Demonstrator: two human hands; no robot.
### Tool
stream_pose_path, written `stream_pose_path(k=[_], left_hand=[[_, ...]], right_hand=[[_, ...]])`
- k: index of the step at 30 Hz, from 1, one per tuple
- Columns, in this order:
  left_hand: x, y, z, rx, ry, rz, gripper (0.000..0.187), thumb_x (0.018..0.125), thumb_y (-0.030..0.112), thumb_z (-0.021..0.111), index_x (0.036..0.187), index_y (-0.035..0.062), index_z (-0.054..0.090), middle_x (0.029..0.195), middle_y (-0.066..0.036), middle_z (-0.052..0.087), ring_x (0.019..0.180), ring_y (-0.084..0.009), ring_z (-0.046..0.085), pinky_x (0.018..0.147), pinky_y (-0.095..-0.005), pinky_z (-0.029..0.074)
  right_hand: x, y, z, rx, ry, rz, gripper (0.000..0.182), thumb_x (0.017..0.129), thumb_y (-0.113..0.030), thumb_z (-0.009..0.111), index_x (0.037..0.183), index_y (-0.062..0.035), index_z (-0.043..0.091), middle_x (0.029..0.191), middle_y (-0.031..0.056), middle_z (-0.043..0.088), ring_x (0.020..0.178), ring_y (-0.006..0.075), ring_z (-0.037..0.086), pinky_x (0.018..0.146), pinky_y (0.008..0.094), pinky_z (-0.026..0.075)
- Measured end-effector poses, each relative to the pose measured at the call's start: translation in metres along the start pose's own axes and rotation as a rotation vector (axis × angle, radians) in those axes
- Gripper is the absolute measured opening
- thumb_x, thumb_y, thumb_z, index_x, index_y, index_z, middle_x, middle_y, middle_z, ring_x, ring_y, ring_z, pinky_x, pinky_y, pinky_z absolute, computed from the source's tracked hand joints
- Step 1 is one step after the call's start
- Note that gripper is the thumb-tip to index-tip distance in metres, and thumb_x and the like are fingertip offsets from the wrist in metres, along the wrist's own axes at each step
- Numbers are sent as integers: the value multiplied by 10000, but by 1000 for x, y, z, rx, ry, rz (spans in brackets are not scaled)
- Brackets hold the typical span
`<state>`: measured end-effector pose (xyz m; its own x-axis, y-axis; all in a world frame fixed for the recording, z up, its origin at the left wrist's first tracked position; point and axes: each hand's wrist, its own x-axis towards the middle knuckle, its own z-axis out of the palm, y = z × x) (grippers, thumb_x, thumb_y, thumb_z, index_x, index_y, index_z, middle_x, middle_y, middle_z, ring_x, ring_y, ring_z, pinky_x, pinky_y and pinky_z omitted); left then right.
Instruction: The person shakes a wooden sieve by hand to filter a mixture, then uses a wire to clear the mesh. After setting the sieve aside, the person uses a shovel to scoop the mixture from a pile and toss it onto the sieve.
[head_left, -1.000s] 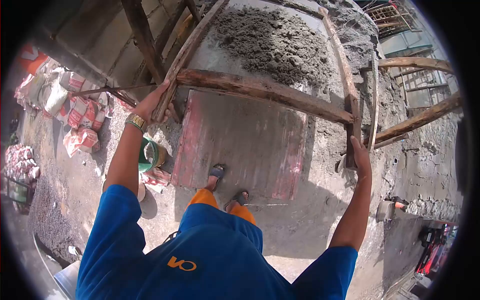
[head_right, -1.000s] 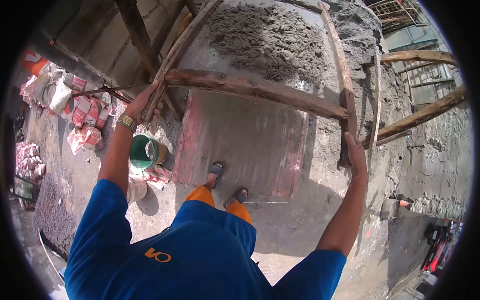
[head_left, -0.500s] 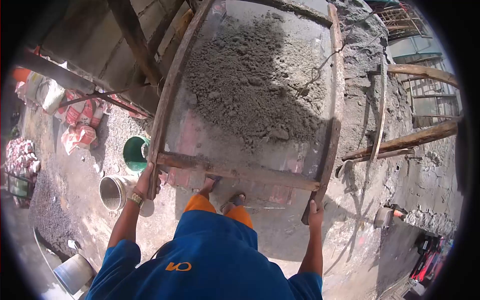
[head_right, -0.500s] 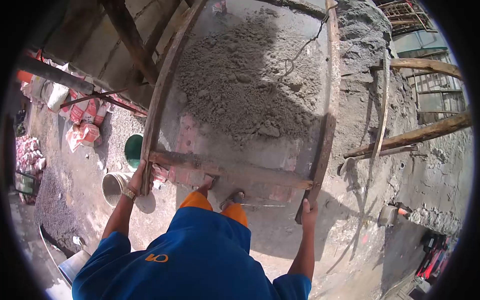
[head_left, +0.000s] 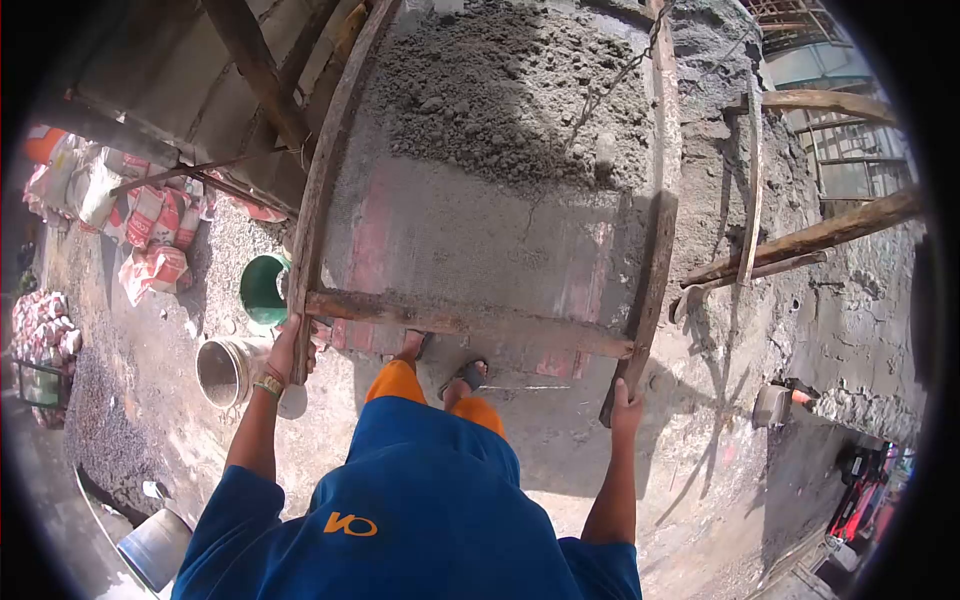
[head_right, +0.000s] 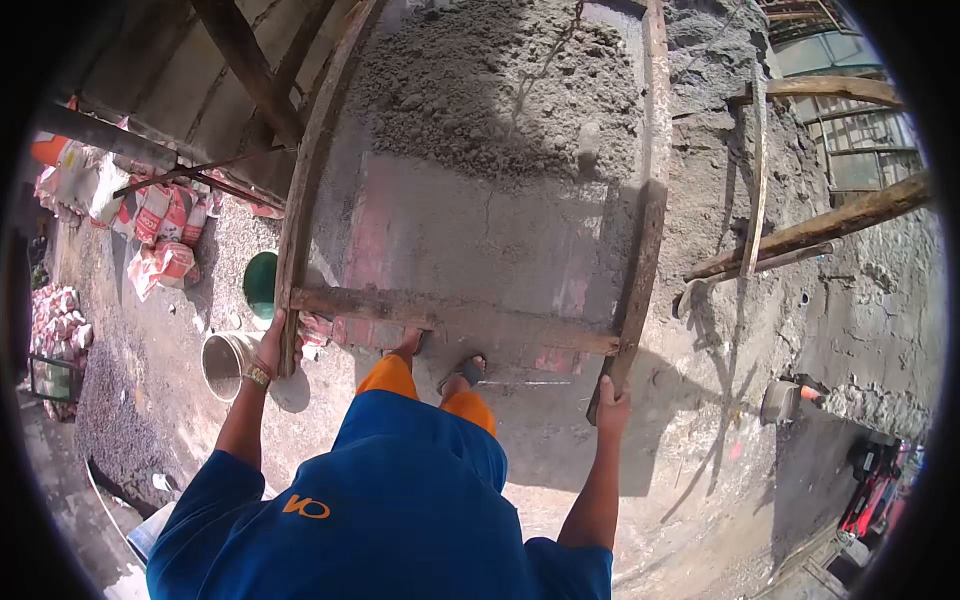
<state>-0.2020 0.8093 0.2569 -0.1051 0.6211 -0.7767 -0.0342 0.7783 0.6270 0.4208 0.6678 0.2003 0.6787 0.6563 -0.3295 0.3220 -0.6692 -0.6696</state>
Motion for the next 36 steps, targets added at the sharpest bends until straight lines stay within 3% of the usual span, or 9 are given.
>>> stream_pose_path(k=[4,7,11,14,17,20,26,30,36], left_hand=[[-20,-125,-55,-47,-51,101,650,886,686,439,989,55,561,562,-76,549,423,-173,543,393,-285,436],[5,-109,-43,-57,-56,105,636,887,677,447,978,58,565,554,-75,546,421,-181,546,393,-294,438],[48,44,17,52,-20,19,593,858,699,492,944,122,600,634,-23,568,492,-153,530,449,-302,452],[20,177,44,146,-106,100,599,850,716,490,901,129,598,608,-4,546,451,-122,530,406,-264,443],[-1,265,46,139,-124,152,559,855,694,512,926,143,569,608,-14,555,434,-118,533,377,-252,455],[-8,240,27,134,-191,124,586,865,696,492,929,120,571,620,4,544,450,-106,550,376,-250,452],[37,10,-63,17,-42,4,608,901,660,442,983,77,594,583,-45,545,443,-165,540,405,-288,450],[5,-76,-111,-10,-131,60,612,886,663,464,979,70,580,586,-73,553,432,-176,541,404,-296,448],[73,31,-51,6,-34,-63,614,863,709,468,968,115,578,578,-21,511,427,-146,507,385,-284,426]], right_hand=[[-72,118,21,330,-15,-18,339,860,-262,666,1055,4,588,887,38,608,801,127,541,735,302,456],[-60,106,33,411,77,-157,388,863,-302,682,1073,13,595,906,36,618,804,134,547,766,305,463],[40,-9,20,137,-13,-35,479,868,-420,685,1009,33,617,818,83,631,753,148,557,698,328,466],[73,-140,-31,-21,59,-46,709,826,-569,642,1100,84,612,915,191,658,920,281,602,853,368,452],[85,-235,-91,-9,-89,-99,667,853,-511,620,1119,99,582,799,137,621,736,223,586,699,364,457],[45,-227,-87,8,-53,-87,600,863,-481,624,1110,65,591,795,111,616,739,218,579,718,355,455],[-70,-10,35,187,-18,-23,269,908,-250,634,1006,-1,602,827,21,603,740,113,523,653,305,453],[-127,50,47,355,-34,-63,358,879,-257,671,1126,-14,577,933,21,618,832,133,547,744,295,470],[1,-15,50,52,-3,-42,414,886,-357,662,1042,19,587,820,70,616,758,155,554,691,323,460]])
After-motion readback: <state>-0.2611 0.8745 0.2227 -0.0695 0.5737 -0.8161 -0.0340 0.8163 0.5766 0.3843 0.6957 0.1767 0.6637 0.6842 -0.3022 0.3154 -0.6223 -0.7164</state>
